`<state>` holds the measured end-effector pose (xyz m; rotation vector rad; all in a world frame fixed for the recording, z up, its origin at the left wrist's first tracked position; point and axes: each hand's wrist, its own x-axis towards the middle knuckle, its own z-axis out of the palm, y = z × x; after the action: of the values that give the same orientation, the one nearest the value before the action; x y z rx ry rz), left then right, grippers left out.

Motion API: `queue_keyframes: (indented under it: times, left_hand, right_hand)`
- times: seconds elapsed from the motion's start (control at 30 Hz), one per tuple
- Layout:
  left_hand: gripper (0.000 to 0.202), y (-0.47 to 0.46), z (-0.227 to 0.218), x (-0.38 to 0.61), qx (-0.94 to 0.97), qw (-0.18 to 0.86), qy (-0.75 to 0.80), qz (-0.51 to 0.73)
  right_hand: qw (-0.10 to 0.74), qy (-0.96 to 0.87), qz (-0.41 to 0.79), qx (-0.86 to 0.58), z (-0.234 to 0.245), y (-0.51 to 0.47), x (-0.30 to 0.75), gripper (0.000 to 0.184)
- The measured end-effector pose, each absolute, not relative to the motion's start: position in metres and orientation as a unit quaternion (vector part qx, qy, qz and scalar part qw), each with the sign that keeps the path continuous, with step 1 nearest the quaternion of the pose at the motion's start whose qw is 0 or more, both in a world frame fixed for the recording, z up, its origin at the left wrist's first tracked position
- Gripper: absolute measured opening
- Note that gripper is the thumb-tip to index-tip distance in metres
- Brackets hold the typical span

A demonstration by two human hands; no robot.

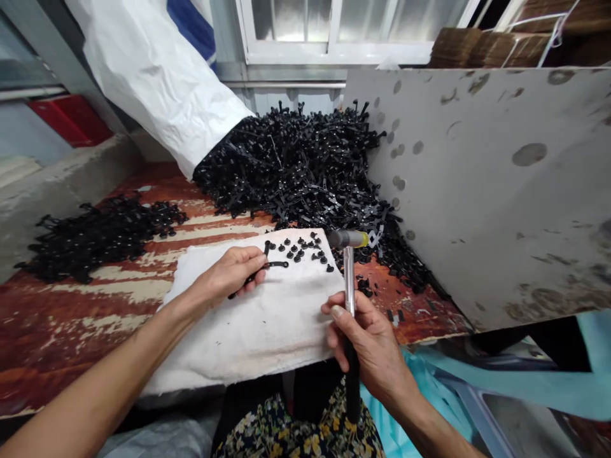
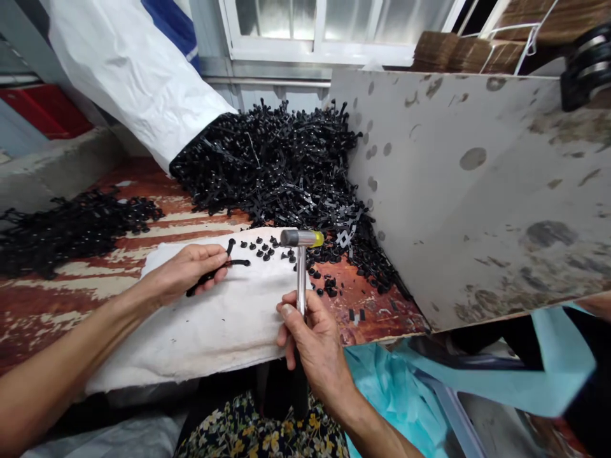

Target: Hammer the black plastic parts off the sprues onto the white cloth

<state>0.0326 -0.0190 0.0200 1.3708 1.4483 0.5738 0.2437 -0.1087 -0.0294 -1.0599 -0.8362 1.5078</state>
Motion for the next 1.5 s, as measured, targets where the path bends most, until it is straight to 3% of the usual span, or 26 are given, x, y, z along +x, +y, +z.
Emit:
queue_keyframes:
  times: [0.4, 1.23, 1.4, 1.5]
  left_hand:
    - [0.019, 0.022, 0.006, 0.017, 0.554, 0.533, 0.605, 0.207]
    - [0.029, 0.028, 0.009, 0.021, 0.56, 0.533, 0.613, 0.164]
    - [0.021, 0.043, 0.008, 0.012, 0.581, 0.53, 0.605, 0.128]
    - [0.022, 0.052, 0.009, 0.006, 0.608, 0.493, 0.614, 0.103]
  right_hand:
    - [0.507, -0.311, 0.648, -0.475, -0.04, -0.113, 0.249, 0.04]
    - [0.494, -0.299, 0.67, -0.467, -0.042, -0.114, 0.251, 0.038]
    - [0.459, -0.36, 0.656, -0.479, -0.037, -0.113, 0.26, 0.037]
    - [0.403, -0.476, 0.585, -0.519, -0.022, -0.106, 0.27, 0.038]
